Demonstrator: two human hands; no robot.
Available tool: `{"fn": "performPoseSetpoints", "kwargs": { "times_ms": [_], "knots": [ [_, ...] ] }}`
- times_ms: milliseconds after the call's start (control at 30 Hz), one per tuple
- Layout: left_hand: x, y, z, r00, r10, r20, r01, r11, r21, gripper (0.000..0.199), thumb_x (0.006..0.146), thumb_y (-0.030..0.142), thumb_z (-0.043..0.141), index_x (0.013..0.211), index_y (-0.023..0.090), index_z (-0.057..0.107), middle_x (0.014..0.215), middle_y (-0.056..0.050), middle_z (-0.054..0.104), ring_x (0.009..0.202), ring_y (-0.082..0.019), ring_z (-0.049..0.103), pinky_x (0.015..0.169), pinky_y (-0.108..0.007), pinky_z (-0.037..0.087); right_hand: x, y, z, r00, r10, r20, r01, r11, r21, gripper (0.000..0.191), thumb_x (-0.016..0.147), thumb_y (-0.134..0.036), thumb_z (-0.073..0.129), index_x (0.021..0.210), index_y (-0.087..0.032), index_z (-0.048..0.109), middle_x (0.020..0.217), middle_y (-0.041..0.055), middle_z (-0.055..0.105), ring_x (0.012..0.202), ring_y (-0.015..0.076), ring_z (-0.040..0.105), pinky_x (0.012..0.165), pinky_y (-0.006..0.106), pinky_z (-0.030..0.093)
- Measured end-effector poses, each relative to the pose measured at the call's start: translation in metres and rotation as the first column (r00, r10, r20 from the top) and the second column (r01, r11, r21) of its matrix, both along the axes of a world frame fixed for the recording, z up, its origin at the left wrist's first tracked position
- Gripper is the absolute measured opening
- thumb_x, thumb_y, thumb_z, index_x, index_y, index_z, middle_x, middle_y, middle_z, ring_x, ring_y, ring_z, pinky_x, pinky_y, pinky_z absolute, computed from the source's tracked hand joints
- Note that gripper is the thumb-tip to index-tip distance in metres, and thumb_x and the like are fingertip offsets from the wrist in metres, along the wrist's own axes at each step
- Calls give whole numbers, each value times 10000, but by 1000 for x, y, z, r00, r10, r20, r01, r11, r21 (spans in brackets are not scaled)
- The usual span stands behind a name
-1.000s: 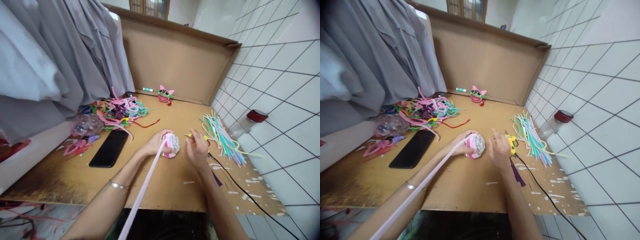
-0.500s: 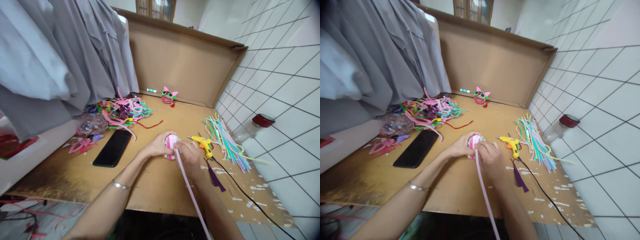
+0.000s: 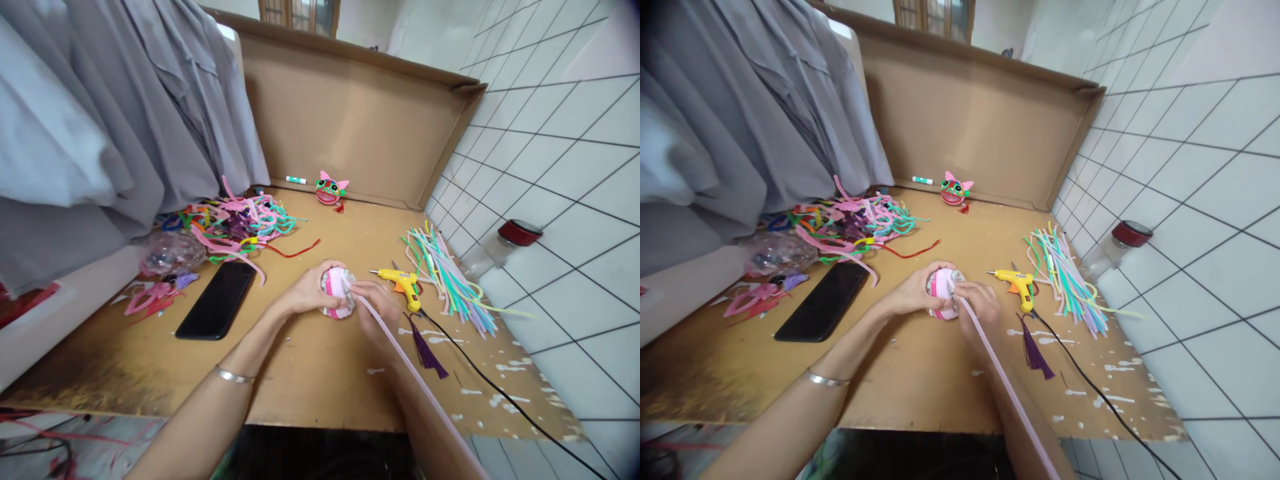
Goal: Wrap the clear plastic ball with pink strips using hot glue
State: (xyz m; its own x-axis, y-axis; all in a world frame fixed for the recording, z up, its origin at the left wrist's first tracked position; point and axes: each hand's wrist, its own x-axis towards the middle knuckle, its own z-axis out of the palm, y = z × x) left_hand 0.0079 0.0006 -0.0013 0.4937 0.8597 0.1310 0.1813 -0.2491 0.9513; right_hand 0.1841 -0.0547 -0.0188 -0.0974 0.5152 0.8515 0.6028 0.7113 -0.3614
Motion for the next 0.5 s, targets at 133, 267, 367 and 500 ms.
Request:
{"fn": "performPoseSetpoints", "kwargs": {
  "times_ms": [133,267,367,500],
  "knots": [
    [-1,0,1,1000,2,-24,-2,1000,15,665,542,232,776,1159,161,539,973,-13,629,823,-160,574,776,-282,483,-4,-1,-4,1000,-22,-5,22,1000,-7,142,853,-108,556,888,-207,651,934,74,733,874,181,700,783,344,575],
    [-1,0,1,999,11,-32,-10,999,44,656,550,223,775,1162,159,548,965,-10,627,821,-156,573,762,-271,485,-7,1,-7,999,-37,16,36,997,73,144,831,-86,571,885,-208,623,933,83,723,846,176,697,774,340,584],
    [-1,1,-1,1000,6,-19,-5,999,44,662,545,204,774,1166,158,549,972,-15,637,833,-162,580,764,-273,496,-8,2,-9,998,-34,46,27,989,145,192,805,-45,582,909,-206,604,923,83,717,845,172,691,765,323,585],
    [-1,1,-3,1000,0,-12,1,999,44,666,548,206,777,1171,160,546,991,-23,638,846,-165,586,781,-282,503,-9,2,-12,995,-62,81,46,981,187,208,803,-34,576,916,-207,591,924,90,716,868,180,687,774,324,584]
  ]
}}
